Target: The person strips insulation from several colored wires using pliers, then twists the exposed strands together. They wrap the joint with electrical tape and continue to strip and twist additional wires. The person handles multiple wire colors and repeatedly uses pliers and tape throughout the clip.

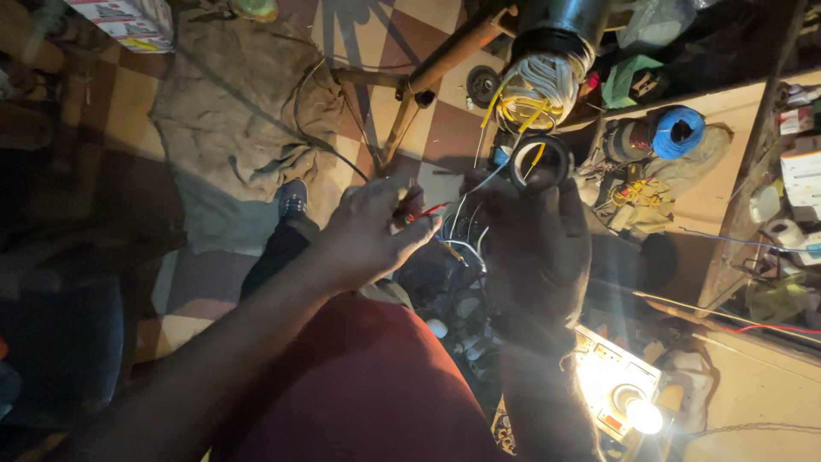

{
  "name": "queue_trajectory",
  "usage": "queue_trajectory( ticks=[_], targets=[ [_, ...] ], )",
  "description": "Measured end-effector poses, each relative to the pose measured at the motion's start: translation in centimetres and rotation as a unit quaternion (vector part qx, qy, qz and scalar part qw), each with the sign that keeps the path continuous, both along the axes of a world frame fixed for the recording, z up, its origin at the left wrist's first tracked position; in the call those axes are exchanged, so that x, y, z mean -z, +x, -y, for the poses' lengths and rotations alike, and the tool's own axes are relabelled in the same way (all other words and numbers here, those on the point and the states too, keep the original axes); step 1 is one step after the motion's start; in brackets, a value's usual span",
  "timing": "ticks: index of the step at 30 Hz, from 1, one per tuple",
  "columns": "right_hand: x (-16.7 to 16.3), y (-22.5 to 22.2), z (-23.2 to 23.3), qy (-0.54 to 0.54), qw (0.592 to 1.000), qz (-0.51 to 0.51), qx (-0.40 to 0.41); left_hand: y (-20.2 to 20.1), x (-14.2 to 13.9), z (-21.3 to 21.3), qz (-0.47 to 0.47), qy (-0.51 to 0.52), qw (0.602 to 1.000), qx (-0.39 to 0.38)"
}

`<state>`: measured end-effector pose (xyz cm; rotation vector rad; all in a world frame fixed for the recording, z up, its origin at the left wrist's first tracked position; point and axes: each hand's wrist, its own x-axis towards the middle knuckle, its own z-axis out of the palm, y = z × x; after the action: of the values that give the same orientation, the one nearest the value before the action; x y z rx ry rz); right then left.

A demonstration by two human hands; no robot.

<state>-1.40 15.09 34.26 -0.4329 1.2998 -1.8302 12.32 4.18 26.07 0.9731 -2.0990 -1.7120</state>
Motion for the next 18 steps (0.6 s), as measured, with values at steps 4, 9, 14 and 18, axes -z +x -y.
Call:
queue_trajectory(
  ticks=[4,9,14,18],
  targets=[
    [1.0,-0.6,-1.0,0.12,0.988,-0.066,0.07,0.5,0.3,-0.5,-0.1,0.02,0.995,-0.001],
    [4.1,0.2,-3.4,0.148,0.957,-0.249,-0.03,0.4,0.7,-1.0,-0.14,0.008,0.99,-0.004],
    [5.2,0.7,-6.9,0.081,0.996,-0.039,0.011,-0.1,0.4,-1.8,-0.193,-0.023,0.981,-0.018],
    [4.8,-0.6,-8.7,0.043,0.999,0.025,-0.002,-0.2,-0.8,-3.3,-0.292,0.034,0.955,0.025]
  ],
)
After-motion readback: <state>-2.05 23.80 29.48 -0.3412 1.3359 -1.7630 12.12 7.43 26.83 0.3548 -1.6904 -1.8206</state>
